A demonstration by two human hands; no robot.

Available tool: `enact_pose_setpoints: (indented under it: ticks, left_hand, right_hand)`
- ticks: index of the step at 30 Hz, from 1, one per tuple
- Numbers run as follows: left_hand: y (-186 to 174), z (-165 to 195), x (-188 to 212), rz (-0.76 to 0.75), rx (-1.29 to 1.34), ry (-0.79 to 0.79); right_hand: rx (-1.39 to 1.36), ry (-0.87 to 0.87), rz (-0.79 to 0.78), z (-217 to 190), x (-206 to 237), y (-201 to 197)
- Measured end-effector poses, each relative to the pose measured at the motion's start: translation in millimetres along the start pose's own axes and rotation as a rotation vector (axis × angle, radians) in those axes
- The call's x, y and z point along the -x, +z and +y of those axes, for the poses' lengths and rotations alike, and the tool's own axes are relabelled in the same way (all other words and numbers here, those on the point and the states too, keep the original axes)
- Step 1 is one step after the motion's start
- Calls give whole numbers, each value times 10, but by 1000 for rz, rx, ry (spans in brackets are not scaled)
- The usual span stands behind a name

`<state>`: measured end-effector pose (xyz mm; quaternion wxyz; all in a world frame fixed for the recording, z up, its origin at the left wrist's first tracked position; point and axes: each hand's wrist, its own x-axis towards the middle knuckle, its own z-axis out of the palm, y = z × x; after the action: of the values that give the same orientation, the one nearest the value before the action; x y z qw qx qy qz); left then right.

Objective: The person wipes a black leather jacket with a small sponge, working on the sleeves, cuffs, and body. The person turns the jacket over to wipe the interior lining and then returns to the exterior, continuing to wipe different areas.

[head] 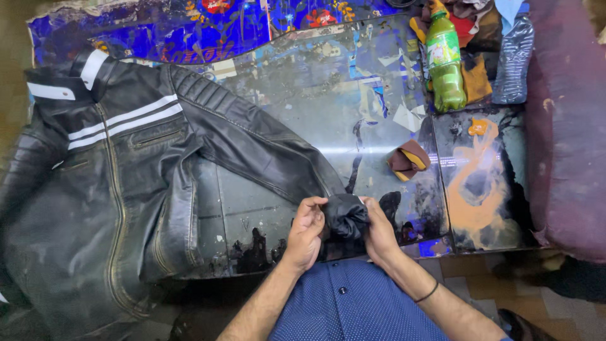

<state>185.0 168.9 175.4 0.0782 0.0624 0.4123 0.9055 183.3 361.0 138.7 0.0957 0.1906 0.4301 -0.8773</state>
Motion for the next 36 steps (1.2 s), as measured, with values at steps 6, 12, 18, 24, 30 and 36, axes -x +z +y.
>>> enact_pose_setpoints:
  ticks: [6, 12, 18, 24, 30, 36]
  left_hand:
    - [106, 130, -24, -181, -297, -161]
    - [429, 475, -189, -275, -996, 23]
    - [300, 573, -282, -436, -1250, 332]
    - [-105, 401, -607, -275, -1285, 110]
    - [106, 356, -486, -48, -1589, 182]
    - [371, 349, -638, -248, -1381, 294]
  right_hand:
    - [680, -378, -191, -223, 187, 122]
    - [1033, -471, 1, -482, 129, 331]
    - [1058, -964, 170, -391, -203, 247]
    - [1198, -709, 50, -418, -372, 215]
    - [1499, -1071, 233, -1207, -138, 225]
    - [1804, -1063, 279, -1424, -633, -35]
